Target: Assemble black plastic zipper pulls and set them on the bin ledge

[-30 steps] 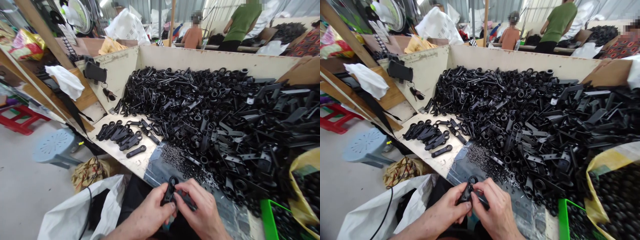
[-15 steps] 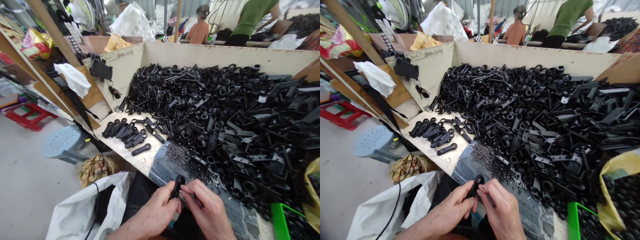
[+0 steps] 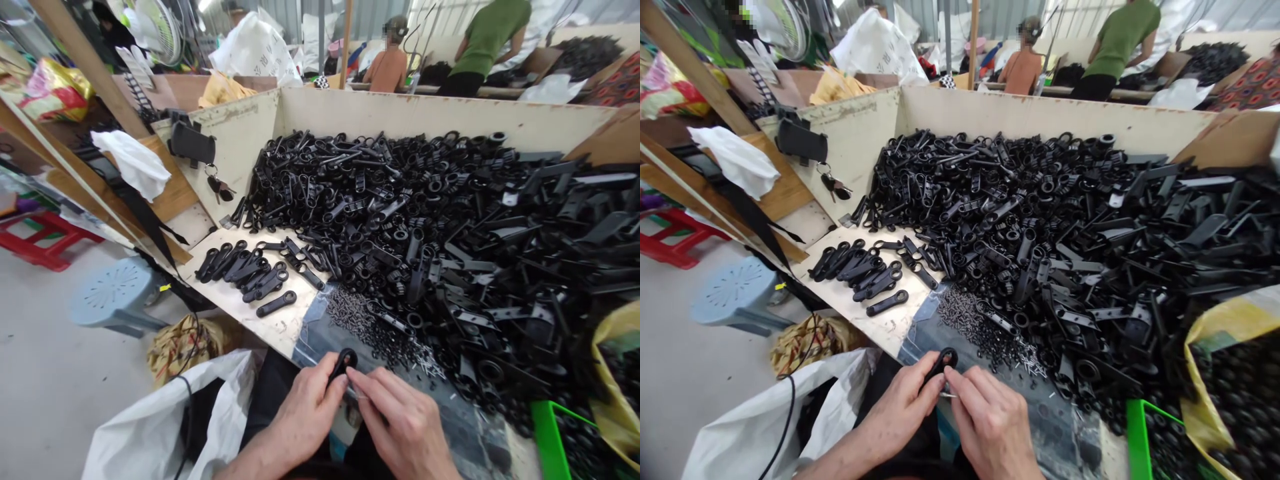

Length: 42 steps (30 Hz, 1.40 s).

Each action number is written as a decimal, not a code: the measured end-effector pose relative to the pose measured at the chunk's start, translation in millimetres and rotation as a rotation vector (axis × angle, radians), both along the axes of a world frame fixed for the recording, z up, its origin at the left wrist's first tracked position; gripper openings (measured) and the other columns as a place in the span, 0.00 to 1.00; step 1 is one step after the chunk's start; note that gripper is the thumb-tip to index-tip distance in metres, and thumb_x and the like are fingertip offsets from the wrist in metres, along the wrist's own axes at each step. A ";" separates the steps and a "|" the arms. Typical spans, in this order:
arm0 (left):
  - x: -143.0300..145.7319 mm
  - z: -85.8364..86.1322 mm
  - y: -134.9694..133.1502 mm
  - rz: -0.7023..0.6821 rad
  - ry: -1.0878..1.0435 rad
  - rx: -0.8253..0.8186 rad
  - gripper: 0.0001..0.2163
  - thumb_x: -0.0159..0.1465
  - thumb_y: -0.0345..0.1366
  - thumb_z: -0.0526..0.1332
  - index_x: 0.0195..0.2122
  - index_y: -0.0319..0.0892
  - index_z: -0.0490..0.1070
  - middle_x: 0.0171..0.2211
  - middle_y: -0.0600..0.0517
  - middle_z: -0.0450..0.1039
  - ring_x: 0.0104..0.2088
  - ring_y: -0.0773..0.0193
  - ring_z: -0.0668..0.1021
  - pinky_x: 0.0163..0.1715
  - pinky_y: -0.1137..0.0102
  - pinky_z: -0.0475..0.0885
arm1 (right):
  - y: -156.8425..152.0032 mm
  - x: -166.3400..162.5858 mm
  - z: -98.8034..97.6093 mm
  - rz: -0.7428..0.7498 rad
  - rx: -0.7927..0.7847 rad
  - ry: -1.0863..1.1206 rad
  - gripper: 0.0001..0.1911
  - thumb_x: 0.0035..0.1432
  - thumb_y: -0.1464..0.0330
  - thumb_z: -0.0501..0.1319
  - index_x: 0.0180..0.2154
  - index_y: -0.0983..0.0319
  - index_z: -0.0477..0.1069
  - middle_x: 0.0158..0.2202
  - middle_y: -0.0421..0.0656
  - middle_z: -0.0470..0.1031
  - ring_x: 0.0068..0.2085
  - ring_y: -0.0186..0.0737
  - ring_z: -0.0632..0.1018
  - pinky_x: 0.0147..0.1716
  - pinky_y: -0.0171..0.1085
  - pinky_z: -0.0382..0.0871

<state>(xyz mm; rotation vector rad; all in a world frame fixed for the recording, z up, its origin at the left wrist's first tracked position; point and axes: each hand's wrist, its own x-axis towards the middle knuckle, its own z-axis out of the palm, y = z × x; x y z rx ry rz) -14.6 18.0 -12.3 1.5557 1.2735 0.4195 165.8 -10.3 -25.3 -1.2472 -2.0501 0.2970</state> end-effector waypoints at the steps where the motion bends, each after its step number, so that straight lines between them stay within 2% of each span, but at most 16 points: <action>1: -0.6 -2.5 -0.1 0.004 0.003 0.015 0.11 0.71 0.40 0.51 0.45 0.45 0.71 0.33 0.53 0.76 0.34 0.60 0.76 0.36 0.69 0.68 | 0.8 -0.1 1.2 0.000 -0.009 -0.002 0.14 0.70 0.74 0.53 0.49 0.62 0.76 0.32 0.43 0.79 0.31 0.37 0.81 0.31 0.32 0.74; 4: -2.8 -10.8 -1.4 0.058 -0.048 0.026 0.13 0.71 0.43 0.53 0.48 0.45 0.73 0.34 0.52 0.76 0.35 0.59 0.76 0.37 0.69 0.68 | 1.5 2.7 8.2 0.008 -0.097 0.055 0.14 0.72 0.71 0.52 0.51 0.60 0.75 0.33 0.42 0.78 0.31 0.36 0.81 0.32 0.31 0.75; 8: -4.7 -19.3 -1.2 0.111 -0.202 -0.092 0.18 0.70 0.49 0.55 0.51 0.43 0.74 0.27 0.55 0.70 0.28 0.63 0.70 0.28 0.72 0.65 | -2.8 11.7 15.9 -0.056 -0.202 0.110 0.15 0.73 0.69 0.51 0.55 0.57 0.71 0.37 0.42 0.78 0.36 0.36 0.82 0.37 0.29 0.77; 10: -4.5 -21.8 -0.5 0.124 -0.271 -0.160 0.22 0.69 0.53 0.56 0.53 0.42 0.74 0.25 0.57 0.66 0.25 0.66 0.66 0.25 0.73 0.62 | -5.5 15.3 13.4 -0.080 -0.169 0.047 0.16 0.72 0.71 0.50 0.55 0.58 0.69 0.40 0.45 0.80 0.39 0.38 0.83 0.40 0.31 0.78; 13: -3.7 -25.9 -0.5 0.136 -0.343 -0.219 0.25 0.67 0.55 0.58 0.55 0.40 0.72 0.24 0.58 0.63 0.23 0.68 0.62 0.23 0.74 0.59 | -7.9 15.8 1.5 -0.012 -0.131 -0.057 0.20 0.69 0.76 0.47 0.57 0.60 0.67 0.41 0.46 0.81 0.37 0.39 0.85 0.36 0.31 0.79; 16: -3.9 -32.6 -2.8 0.165 -0.348 -0.216 0.25 0.67 0.56 0.58 0.55 0.41 0.73 0.28 0.55 0.67 0.25 0.68 0.64 0.24 0.74 0.61 | -8.4 11.4 -10.6 0.031 -0.094 -0.073 0.23 0.66 0.79 0.45 0.58 0.62 0.66 0.39 0.46 0.82 0.33 0.38 0.85 0.33 0.29 0.79; 19: -4.8 -38.2 -5.3 0.207 -0.323 -0.194 0.24 0.66 0.55 0.59 0.54 0.43 0.74 0.32 0.53 0.70 0.27 0.66 0.66 0.26 0.74 0.63 | -7.5 7.1 -13.0 0.006 -0.070 -0.091 0.23 0.64 0.79 0.46 0.55 0.63 0.68 0.36 0.46 0.83 0.31 0.38 0.85 0.32 0.29 0.79; 24: -4.3 -31.5 -3.5 0.160 -0.337 -0.215 0.24 0.67 0.55 0.57 0.54 0.41 0.73 0.26 0.57 0.64 0.25 0.67 0.63 0.24 0.74 0.60 | -6.6 5.3 -7.7 0.004 -0.165 -0.202 0.23 0.62 0.80 0.47 0.52 0.63 0.72 0.33 0.44 0.82 0.29 0.40 0.85 0.27 0.30 0.78; 29: -1.8 -22.9 0.7 0.112 -0.360 -0.241 0.24 0.68 0.57 0.56 0.51 0.40 0.73 0.22 0.61 0.55 0.23 0.68 0.58 0.22 0.74 0.55 | -9.9 6.2 -15.9 -0.005 -0.254 -0.256 0.24 0.64 0.80 0.47 0.57 0.62 0.70 0.37 0.46 0.82 0.33 0.40 0.85 0.30 0.30 0.78; 33: 0.3 -28.2 -2.2 0.168 -0.396 -0.286 0.23 0.67 0.57 0.57 0.48 0.42 0.72 0.26 0.59 0.58 0.25 0.69 0.59 0.24 0.75 0.57 | -12.2 5.3 -22.5 0.008 -0.321 -0.258 0.25 0.64 0.80 0.48 0.58 0.62 0.69 0.40 0.46 0.82 0.35 0.40 0.86 0.32 0.30 0.78; 36: 3.7 -32.4 -5.9 0.225 -0.437 -0.322 0.22 0.66 0.58 0.58 0.42 0.43 0.71 0.29 0.58 0.60 0.27 0.70 0.60 0.27 0.76 0.60 | -12.5 2.6 -24.3 -0.011 -0.340 -0.296 0.27 0.61 0.82 0.48 0.58 0.62 0.70 0.39 0.45 0.83 0.34 0.40 0.86 0.31 0.30 0.78; 39: 7.7 -34.1 -7.5 0.273 -0.471 -0.349 0.23 0.63 0.61 0.60 0.39 0.43 0.70 0.29 0.59 0.58 0.27 0.70 0.59 0.27 0.77 0.61 | -11.8 -1.3 -24.5 -0.031 -0.341 -0.341 0.27 0.60 0.82 0.49 0.57 0.63 0.71 0.37 0.45 0.83 0.32 0.42 0.86 0.28 0.31 0.78; 42: 10.0 -34.2 -7.6 0.318 -0.476 -0.370 0.27 0.59 0.64 0.61 0.38 0.43 0.71 0.30 0.58 0.59 0.28 0.69 0.62 0.27 0.77 0.63 | -9.6 -5.6 -22.4 -0.037 -0.364 -0.381 0.28 0.59 0.83 0.51 0.57 0.62 0.71 0.39 0.44 0.84 0.33 0.41 0.86 0.29 0.32 0.78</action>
